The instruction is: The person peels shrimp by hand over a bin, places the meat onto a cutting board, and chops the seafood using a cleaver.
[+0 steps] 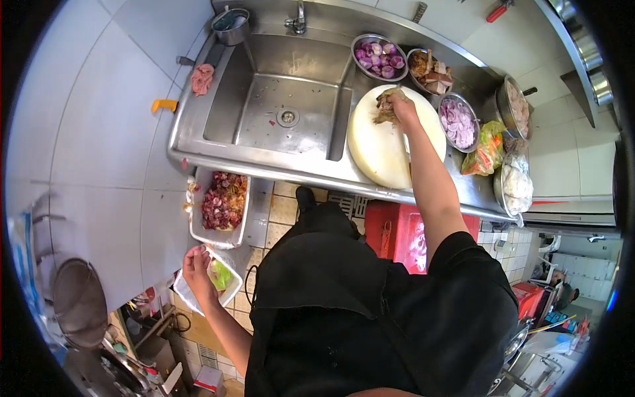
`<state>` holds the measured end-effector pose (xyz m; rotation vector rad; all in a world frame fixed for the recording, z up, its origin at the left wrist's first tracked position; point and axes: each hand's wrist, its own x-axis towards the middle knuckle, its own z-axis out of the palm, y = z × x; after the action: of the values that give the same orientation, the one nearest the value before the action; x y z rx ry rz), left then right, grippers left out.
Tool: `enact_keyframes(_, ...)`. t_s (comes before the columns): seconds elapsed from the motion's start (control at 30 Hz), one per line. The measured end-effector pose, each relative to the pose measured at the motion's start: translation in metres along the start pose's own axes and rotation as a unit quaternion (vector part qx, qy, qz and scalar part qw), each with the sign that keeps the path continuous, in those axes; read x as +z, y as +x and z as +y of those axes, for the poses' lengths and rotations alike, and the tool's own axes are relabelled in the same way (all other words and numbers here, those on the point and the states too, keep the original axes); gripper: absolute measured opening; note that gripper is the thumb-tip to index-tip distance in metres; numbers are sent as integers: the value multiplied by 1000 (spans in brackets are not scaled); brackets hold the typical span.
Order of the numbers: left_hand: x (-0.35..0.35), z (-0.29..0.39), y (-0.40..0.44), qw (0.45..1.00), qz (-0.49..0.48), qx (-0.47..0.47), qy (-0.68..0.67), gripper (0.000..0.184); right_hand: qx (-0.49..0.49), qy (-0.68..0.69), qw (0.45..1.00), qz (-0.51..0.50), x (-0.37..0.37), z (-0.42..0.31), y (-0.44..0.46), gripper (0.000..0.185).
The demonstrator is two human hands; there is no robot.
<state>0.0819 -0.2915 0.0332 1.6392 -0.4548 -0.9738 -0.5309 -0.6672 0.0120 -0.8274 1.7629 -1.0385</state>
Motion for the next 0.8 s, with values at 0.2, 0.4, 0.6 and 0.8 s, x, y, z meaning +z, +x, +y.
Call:
enact_keyframes(0.2,55,8,12,996,-37,26,81,25,-91,-387,913,91,-14,-15,-2,46)
enact_keyframes(0.4,61,-7,16,994,-30,18,106,27,-216,-95,962,134,-30,-50,-34,28)
enact_keyframes(0.6,111,47,58,988,-93,102,74,26,1,174,933,-316,99,-86,-92,29)
enact_keyframes(0.8,145,105,101,940,-222,240,100,45,-99,-71,679,-724,316,-80,-211,23)
